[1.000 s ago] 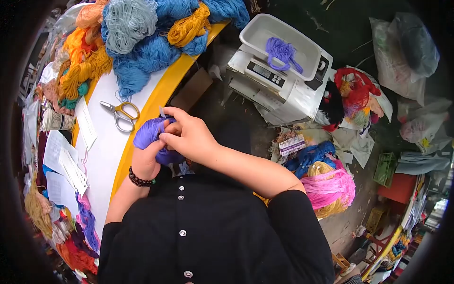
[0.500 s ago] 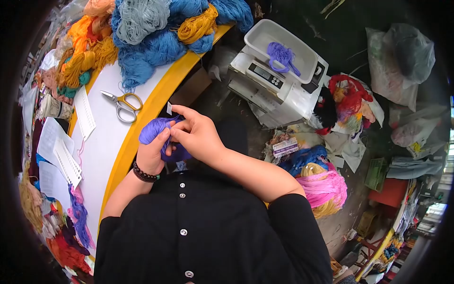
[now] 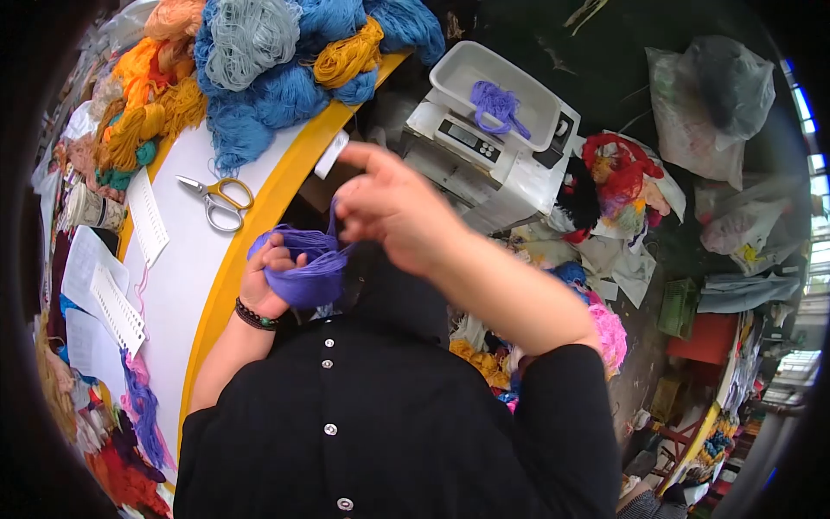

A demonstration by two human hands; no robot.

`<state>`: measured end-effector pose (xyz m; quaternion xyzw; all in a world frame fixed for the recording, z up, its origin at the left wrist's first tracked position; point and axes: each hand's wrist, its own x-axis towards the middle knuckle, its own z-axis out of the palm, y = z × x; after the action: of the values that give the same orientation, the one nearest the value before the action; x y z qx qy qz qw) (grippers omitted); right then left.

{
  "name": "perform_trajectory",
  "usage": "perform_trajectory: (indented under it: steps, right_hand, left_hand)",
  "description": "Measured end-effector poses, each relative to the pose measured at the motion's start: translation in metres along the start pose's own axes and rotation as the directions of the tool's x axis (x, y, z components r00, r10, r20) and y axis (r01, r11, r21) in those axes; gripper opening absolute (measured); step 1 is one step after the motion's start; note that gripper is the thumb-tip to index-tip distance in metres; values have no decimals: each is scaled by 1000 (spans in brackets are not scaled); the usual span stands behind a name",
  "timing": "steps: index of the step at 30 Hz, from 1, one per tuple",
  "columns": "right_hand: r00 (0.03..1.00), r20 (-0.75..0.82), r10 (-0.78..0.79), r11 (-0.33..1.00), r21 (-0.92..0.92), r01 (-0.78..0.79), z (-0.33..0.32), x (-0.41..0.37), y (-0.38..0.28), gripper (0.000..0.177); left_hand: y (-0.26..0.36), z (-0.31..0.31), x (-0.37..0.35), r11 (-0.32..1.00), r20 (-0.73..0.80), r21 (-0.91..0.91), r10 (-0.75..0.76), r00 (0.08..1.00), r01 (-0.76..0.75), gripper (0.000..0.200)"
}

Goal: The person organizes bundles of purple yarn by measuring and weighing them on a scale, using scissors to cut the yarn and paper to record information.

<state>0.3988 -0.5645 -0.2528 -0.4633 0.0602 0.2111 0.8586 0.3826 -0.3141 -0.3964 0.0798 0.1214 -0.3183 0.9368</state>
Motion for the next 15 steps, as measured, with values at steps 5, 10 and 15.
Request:
perform_trajectory:
  steps: [5,10,15]
  right_hand:
    - [824,135,-550,433,-798,419,19,-49,-147,56]
    - [498,167,-851,156,-825,543,35,-86,-292,50]
    - [158,252,-955,-115,-802,586,47,-71,-387,19]
  left_hand:
    - [17,-83,-4,996,-235,43,-63,970,75,13]
    - [24,-182,-20,993,-630,116,72,773,1,25]
    - [24,-181,-13,978,-744,208,150,651,13,13]
